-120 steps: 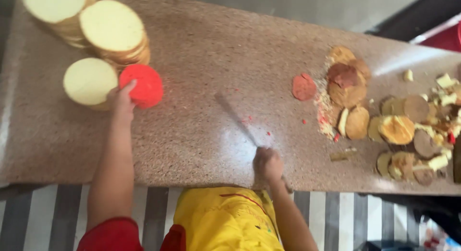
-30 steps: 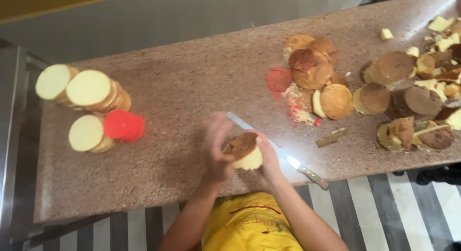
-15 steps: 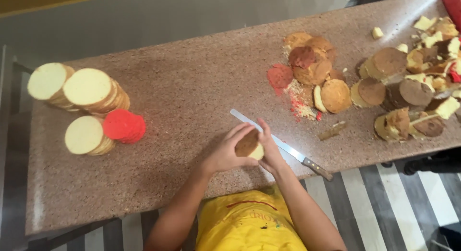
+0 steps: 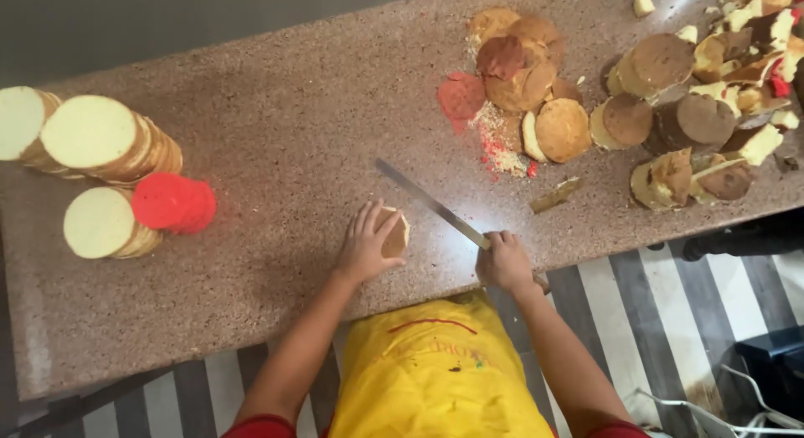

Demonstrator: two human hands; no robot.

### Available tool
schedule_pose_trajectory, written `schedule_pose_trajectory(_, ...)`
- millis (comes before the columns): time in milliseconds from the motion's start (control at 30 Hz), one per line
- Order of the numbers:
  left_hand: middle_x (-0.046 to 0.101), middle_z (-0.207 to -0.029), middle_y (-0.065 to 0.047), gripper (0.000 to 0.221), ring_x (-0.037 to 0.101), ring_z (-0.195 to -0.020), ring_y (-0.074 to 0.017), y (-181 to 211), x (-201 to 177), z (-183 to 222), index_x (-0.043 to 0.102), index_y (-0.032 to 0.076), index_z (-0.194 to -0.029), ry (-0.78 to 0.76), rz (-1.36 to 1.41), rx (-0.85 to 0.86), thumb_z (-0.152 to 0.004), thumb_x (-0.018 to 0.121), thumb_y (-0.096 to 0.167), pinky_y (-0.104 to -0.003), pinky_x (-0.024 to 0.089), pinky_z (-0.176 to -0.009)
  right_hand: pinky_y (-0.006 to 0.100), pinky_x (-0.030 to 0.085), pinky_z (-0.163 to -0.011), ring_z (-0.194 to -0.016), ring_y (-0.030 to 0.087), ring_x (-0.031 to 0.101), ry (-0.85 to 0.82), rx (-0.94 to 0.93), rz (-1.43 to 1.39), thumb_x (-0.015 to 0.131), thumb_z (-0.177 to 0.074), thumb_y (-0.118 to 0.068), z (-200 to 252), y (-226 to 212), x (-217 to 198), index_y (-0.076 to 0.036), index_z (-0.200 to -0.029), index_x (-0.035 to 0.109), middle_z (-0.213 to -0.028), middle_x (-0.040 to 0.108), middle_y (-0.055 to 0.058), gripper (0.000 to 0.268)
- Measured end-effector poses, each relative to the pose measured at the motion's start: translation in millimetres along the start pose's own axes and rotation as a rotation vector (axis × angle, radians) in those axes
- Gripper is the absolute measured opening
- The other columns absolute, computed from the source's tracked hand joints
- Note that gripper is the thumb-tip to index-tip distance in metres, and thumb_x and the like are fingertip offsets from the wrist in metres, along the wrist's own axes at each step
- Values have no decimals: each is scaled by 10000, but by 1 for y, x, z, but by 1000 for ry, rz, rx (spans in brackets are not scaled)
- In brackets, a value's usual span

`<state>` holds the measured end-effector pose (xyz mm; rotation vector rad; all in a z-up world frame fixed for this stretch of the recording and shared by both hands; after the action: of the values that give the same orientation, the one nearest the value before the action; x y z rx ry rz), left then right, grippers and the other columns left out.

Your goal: The person slices round cake layers horizontally with a long knife at a work counter, holding each cake steady with one hand while drawing the knife through it. They set sliced layers aside, move a red cake board, and gather trimmed pieces and scraps toward the end of the counter.

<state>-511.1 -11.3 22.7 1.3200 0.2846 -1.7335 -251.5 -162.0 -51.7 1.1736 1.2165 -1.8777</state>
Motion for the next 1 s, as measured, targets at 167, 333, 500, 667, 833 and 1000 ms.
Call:
schedule_pose_trajectory(167, 12, -1693, -132, 1083, 17, -1562, -368, 0, 6, -19, 262, 264, -1598, 11, -39, 25, -749, 732, 745, -554, 47, -1267, 401, 594, -711, -718, 284, 759, -253, 76, -389, 532, -1023, -221, 0, -8, -9, -66, -1012, 708, -827, 786, 145, 235)
schedule_pose_trajectory(333, 131, -1706, -142, 751, 83, -1570, -358, -24, 34, -25, 366, 272, -1585, 292, 11, 3, -962, 437, 687, -531, 7, -1258, 366, 512, -547, -579, 184, 610, -398, 324, -780, 558, -974, -121, 48, -20, -19, -91, -1247, 632, -746, 702, 91, 284)
schedule_pose_trajectory(500, 155, -1703, -128, 688, 90, -1564, -321, -11, 25, -27, 351, 223, -1589, 308, -58, 22, -1028, 399, 617, -514, -8, -1266, 279, 498, -552, -586, 93, 574, -333, 313, -870, 616, -970, -127, 80, -4, 0, -79, -1293, 680, -752, 679, 14, 333)
schedule_pose_trajectory(667, 164, -1702, -108, 672, 100, -1566, -304, -10, 28, -34, 347, 191, -1597, 310, -70, 70, -1052, 361, 585, -519, -2, -1267, 288, 424, -514, -552, 103, 484, -293, 394, -968, 642, -965, -151, 102, 1, 7, -96, -1311, 718, -678, 595, 16, 359)
schedule_pose_trajectory(833, 198, -1701, -95, 676, 127, -1568, -288, -12, 24, -34, 349, 180, -1596, 300, 4, 79, -1046, 352, 573, -484, 29, -1276, 297, 450, -553, -601, 104, 512, -241, 528, -948, 685, -956, -159, 134, 33, 27, -44, -1256, 738, -749, 676, 32, 325)
schedule_pose_trajectory(1000, 177, -1709, -100, 660, 105, -1577, -285, -4, 19, -34, 318, 144, -1607, 261, -63, 34, -1083, 317, 544, -491, 17, -1282, 313, 555, -725, -774, 157, 699, -138, 165, -729, 657, -958, -175, 86, -18, 12, -80, -1273, 710, -949, 776, 118, 333)
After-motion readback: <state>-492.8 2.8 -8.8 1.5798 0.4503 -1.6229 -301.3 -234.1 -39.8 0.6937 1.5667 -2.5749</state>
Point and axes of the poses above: each hand's wrist, its own z-axis away from the middle knuckle, its own x-axis out of the palm, y = z × x, the point moved 7 cm from there along -z, towards the middle knuckle
